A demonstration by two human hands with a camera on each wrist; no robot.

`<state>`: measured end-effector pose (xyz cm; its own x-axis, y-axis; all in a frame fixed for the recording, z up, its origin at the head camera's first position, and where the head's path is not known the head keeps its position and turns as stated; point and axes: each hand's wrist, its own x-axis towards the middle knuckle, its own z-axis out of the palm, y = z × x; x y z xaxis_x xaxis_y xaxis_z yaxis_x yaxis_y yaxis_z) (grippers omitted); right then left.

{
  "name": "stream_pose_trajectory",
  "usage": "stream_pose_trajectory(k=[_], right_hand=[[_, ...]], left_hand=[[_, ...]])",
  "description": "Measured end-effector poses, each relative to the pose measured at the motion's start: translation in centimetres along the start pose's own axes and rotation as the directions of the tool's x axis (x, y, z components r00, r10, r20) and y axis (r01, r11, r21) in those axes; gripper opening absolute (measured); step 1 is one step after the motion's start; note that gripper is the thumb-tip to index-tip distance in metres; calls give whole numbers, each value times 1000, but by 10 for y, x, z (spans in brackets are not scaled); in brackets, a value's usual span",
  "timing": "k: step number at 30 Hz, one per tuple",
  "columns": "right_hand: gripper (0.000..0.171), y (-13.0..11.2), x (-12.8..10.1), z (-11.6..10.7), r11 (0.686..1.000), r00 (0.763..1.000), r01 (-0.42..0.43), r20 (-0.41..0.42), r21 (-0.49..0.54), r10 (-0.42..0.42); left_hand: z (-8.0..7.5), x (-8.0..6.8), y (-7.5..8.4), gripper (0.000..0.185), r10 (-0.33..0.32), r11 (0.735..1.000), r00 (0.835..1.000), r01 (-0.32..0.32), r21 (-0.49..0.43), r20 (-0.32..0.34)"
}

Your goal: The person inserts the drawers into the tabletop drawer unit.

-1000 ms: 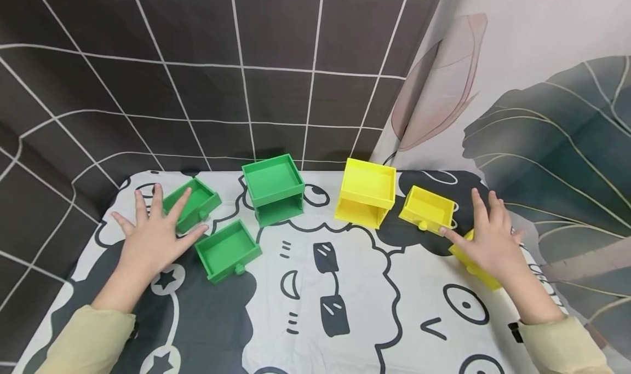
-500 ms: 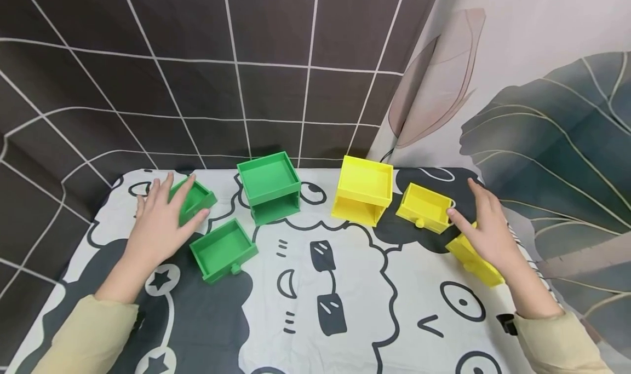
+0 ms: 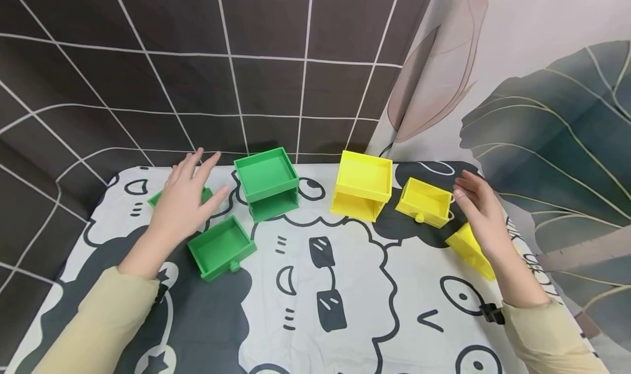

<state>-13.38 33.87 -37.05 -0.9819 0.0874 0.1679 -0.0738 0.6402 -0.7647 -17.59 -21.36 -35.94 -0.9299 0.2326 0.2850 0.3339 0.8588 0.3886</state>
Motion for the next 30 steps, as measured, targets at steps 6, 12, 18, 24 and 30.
stream_pose_trajectory(k=[6,12,18,24,30], right_hand=[[60,-2,0,9,982,1000,-13,19,188,10],[46,-3,0,14,865,995,-95,80,494,64],[23,1,-1,12,567,974,-224,203,793,100],[28,7,-2,8,159,906,-421,407,893,116],[30,12,-6,12,-60,844,-515,518,855,135]], left_hand=[[1,19,21,69,38,997,999,-37,-64,14],[6,38,46,66,58,988,997,-49,-143,56],[18,56,71,65,86,972,993,-66,-224,81],[33,69,95,65,92,954,989,-54,-293,118],[55,79,115,64,102,933,985,-46,-356,140]])
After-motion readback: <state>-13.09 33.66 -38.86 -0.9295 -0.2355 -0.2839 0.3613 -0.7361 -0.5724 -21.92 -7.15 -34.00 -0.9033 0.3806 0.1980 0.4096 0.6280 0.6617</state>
